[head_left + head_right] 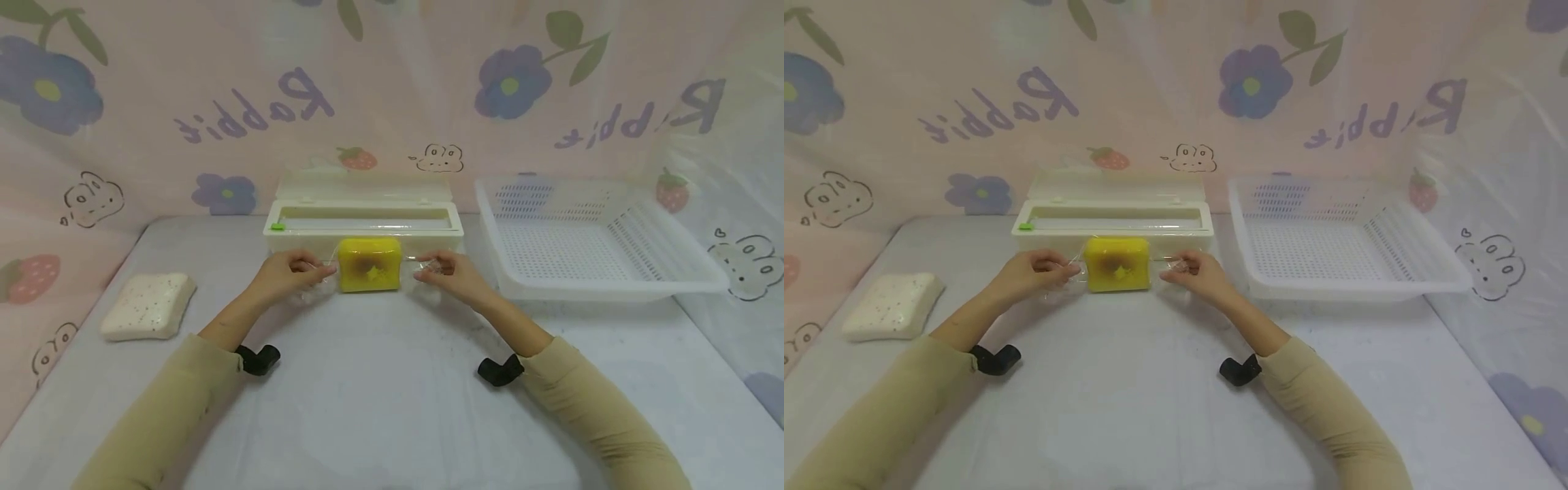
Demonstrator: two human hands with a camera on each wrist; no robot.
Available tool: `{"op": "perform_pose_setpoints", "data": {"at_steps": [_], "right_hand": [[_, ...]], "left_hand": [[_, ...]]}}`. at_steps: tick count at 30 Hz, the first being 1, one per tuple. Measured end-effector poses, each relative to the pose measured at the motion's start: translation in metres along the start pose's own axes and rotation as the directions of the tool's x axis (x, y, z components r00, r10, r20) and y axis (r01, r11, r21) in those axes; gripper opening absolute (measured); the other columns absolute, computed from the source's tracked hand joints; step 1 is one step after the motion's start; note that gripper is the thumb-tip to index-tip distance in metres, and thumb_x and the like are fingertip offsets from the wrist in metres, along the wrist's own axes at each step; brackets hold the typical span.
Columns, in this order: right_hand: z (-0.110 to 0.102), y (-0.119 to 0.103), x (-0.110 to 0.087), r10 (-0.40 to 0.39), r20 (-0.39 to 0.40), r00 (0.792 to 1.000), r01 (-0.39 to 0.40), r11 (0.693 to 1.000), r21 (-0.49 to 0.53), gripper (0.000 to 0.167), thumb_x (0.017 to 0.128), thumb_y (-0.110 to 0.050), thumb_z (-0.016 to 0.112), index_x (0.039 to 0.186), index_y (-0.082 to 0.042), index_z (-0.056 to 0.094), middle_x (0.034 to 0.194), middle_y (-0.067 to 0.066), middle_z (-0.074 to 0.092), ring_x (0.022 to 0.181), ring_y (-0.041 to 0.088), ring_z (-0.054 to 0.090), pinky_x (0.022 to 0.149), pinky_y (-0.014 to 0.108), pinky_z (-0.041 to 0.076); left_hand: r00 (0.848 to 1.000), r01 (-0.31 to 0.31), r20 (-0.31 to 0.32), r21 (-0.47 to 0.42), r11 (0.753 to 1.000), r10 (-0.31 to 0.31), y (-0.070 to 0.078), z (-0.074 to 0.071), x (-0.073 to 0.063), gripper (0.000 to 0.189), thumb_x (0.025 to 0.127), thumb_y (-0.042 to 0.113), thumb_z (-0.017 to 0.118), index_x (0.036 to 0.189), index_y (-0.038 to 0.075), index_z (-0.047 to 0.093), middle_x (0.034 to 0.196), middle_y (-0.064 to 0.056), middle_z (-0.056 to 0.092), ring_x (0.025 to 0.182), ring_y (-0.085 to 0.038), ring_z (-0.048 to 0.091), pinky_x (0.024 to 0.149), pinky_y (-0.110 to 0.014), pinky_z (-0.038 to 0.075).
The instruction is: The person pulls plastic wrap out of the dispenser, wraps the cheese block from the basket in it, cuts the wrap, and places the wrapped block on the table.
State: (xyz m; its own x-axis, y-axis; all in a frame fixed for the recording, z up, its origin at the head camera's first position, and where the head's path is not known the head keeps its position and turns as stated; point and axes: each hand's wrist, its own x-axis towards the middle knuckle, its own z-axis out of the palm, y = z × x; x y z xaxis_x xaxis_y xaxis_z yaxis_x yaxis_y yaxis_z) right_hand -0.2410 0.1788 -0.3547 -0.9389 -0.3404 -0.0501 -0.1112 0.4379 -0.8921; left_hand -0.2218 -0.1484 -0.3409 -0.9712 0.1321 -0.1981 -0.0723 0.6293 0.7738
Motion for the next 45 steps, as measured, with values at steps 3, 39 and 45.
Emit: {"op": "perform_pose_setpoints", "data": {"at_steps": [3, 39, 45], "right_hand": [[-0.004, 0.006, 0.000, -0.005, -0.045, 0.999, 0.013, 0.985, 0.174, 0.040, 0.092, -0.019, 0.064, 0.124, 0.004, 0.057, 0.109, 0.024, 0.066, 0.088, 0.014, 0.068, 0.082, 0.028, 0.055], [-0.005, -0.002, 0.011, 0.245, -0.136, 0.960, -0.227, 0.965, 0.135, 0.059, 0.100, -0.044, 0.044, 0.098, 0.012, 0.063, 0.052, -0.002, 0.059, 0.046, 0.009, 0.060, 0.052, 0.024, 0.054], [-0.005, -0.003, 0.011, 0.293, -0.080, 0.953, -0.282, 0.951, 0.129, 0.058, 0.100, -0.045, 0.045, 0.102, 0.010, 0.063, 0.055, -0.002, 0.060, 0.048, 0.008, 0.062, 0.050, 0.021, 0.052]], "left_hand": [[0.997, -0.021, 0.072, -0.055, 0.998, 0.025, -0.006, -0.010, -0.006, 0.060, 0.080, 0.052, 0.072, 0.118, 0.008, 0.059, 0.101, -0.009, 0.071, 0.087, -0.020, 0.064, 0.076, -0.031, 0.052], [0.974, -0.083, -0.214, -0.049, 0.995, 0.071, -0.009, -0.003, -0.005, 0.049, 0.103, 0.042, 0.038, 0.103, -0.006, 0.048, 0.068, -0.010, 0.070, 0.045, -0.015, 0.061, 0.047, -0.027, 0.052], [0.985, 0.065, -0.155, -0.100, 0.993, -0.080, -0.008, -0.010, -0.007, 0.053, 0.100, 0.047, 0.042, 0.098, -0.005, 0.050, 0.060, 0.000, 0.065, 0.043, -0.006, 0.057, 0.048, -0.023, 0.050]]}}
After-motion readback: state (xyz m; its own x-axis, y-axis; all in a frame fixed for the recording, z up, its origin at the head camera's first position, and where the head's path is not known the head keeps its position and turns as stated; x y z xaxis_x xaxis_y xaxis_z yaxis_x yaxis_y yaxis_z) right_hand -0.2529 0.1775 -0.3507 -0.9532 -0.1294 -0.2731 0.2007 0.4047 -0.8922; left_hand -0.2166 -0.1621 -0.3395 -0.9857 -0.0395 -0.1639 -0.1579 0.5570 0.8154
